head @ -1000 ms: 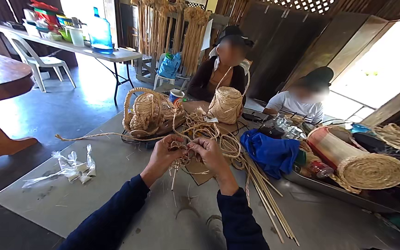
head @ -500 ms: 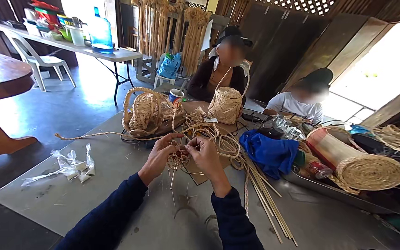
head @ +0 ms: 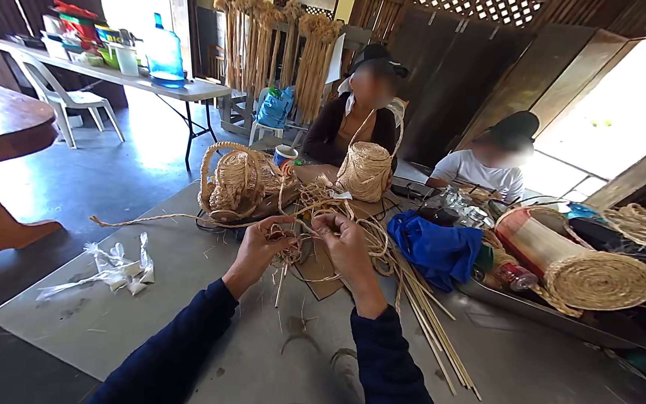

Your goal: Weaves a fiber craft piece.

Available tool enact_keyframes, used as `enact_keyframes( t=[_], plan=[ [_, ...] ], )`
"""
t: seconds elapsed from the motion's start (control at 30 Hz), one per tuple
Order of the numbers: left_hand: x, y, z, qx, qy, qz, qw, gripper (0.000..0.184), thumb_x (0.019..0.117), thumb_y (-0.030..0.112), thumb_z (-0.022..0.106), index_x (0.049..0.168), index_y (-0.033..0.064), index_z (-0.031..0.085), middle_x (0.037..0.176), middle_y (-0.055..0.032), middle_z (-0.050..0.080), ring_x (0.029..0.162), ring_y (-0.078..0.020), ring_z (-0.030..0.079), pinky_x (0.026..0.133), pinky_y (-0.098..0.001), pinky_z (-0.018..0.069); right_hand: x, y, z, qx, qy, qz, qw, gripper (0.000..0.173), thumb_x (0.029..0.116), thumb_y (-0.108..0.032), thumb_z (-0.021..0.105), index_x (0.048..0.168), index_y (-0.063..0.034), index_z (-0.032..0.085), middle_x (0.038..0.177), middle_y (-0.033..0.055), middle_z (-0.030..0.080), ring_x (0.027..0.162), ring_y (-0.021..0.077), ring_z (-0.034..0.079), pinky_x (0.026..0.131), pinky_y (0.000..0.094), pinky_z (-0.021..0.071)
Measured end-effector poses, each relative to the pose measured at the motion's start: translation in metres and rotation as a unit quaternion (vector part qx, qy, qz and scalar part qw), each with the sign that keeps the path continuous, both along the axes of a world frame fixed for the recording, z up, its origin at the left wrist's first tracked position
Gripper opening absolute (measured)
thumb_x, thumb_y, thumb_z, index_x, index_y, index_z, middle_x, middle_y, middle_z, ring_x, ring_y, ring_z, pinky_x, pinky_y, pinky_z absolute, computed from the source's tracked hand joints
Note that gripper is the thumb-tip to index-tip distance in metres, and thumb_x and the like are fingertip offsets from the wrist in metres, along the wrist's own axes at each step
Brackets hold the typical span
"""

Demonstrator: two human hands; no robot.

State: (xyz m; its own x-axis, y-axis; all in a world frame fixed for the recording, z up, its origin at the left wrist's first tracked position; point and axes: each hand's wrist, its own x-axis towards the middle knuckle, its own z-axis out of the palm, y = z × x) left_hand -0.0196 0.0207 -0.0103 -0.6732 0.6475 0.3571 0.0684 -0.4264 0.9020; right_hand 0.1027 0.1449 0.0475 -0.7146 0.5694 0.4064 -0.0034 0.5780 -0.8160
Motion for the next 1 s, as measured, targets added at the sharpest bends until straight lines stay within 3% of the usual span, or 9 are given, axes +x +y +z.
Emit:
enact_keyframes(
  t=[0.07,0.13,0.23,0.3,0.4,0.53,0.67,0.83,1.0],
  plan=[
    [0.0,0.001,0.0,0.008,-0.01,0.033,0.999,0.031,0.0839,-0.012,0.069,0.114,-0.0027,0.067,0.086,-0.0017,0.073,0.078,-0.0088,0.072,0.077,-0.0262,0.0615,0.005,0.0,0.006,0.032,0.032,-0.038,0.998,0.01,0.097,-0.009,0.067,0.096,0.0007,0.069,0.08,0.0031,0.067,0.07,0.0059,0.062,0.069,0.0237,0.0525],
    [-0.001,0.001,0.0,0.016,-0.017,0.066,0.998,0.028,0.084,-0.013,0.069,0.111,-0.0034,0.068,0.087,-0.003,0.073,0.079,-0.0091,0.072,0.077,-0.0264,0.0613,0.015,-0.008,0.021,0.02,-0.048,-0.001,0.999,0.016,0.1006,-0.01,0.063,0.09,0.0001,0.069,0.072,0.0005,0.067,0.058,0.0029,0.061,0.058,0.02,0.0521],
    [-0.001,0.002,0.002,0.029,-0.023,0.098,0.995,0.027,0.0828,-0.013,0.07,0.108,-0.0037,0.068,0.089,-0.0036,0.073,0.081,-0.0092,0.071,0.078,-0.0268,0.0609,0.024,-0.021,0.038,-0.006,-0.291,0.101,0.951,0.026,0.1074,-0.018,0.053,0.101,0.0016,0.07,0.078,0.004,0.069,0.058,0.007,0.061,0.056,0.0237,0.0513],
    [0.0,0.002,0.003,0.035,-0.02,0.097,0.995,0.028,0.0822,-0.013,0.071,0.109,-0.0039,0.067,0.09,-0.0035,0.073,0.081,-0.0094,0.071,0.079,-0.0272,0.0612,0.016,-0.024,0.032,0.01,-0.354,0.091,0.931,0.028,0.1091,-0.02,0.05,0.113,0.0013,0.068,0.089,0.0094,0.069,0.065,0.0134,0.064,0.061,0.0299,0.0545],
    [0.001,0.001,0.004,0.038,-0.017,0.07,0.997,0.029,0.0821,-0.013,0.071,0.109,-0.0031,0.065,0.088,-0.0028,0.073,0.079,-0.0104,0.072,0.077,-0.028,0.0623,0.002,-0.024,0.016,0.053,-0.265,-0.002,0.963,0.034,0.1088,-0.015,0.046,0.133,0.0013,0.064,0.108,0.0172,0.07,0.087,0.0242,0.069,0.083,0.0408,0.0561],
    [0.002,-0.002,0.008,0.025,-0.012,0.033,0.999,0.03,0.0816,-0.012,0.07,0.109,-0.0022,0.064,0.086,-0.0014,0.073,0.078,-0.0097,0.072,0.076,-0.0271,0.0619,-0.008,-0.018,-0.005,0.024,-0.029,-0.004,0.999,0.02,0.1021,-0.008,0.06,0.113,0.0019,0.073,0.1,0.0103,0.074,0.077,0.0099,0.07,0.071,0.0258,0.0585],
    [0.0,-0.003,0.007,0.002,-0.005,0.003,1.0,0.03,0.0815,-0.01,0.071,0.109,-0.0016,0.063,0.085,-0.0002,0.072,0.076,-0.0087,0.071,0.075,-0.0265,0.0616,-0.009,-0.017,-0.008,-0.003,0.066,0.003,0.998,0.009,0.0949,-0.003,0.068,0.099,0.0014,0.076,0.093,0.0069,0.075,0.075,0.0037,0.069,0.069,0.02,0.0573],
    [0.003,-0.003,0.005,-0.01,0.016,-0.041,0.999,0.033,0.0807,-0.009,0.071,0.112,-0.0023,0.062,0.085,0.0004,0.072,0.077,-0.0086,0.071,0.076,-0.027,0.0615,-0.007,-0.019,-0.005,-0.137,0.132,0.017,0.981,0.01,0.0974,0.001,0.063,0.097,0.0038,0.073,0.088,0.0064,0.074,0.075,0.0075,0.069,0.067,0.0222,0.0578],
    [0.005,-0.002,0.005,-0.038,0.037,-0.05,0.997,0.034,0.0808,-0.01,0.073,0.113,-0.0024,0.063,0.087,-0.0005,0.071,0.079,-0.0079,0.071,0.076,-0.0258,0.061,0.006,-0.01,0.009,-0.322,0.219,-0.027,0.921,0.02,0.1058,-0.003,0.05,0.099,0.0046,0.067,0.086,0.0103,0.073,0.079,0.0158,0.07,0.071,0.029,0.0587]
  ],
)
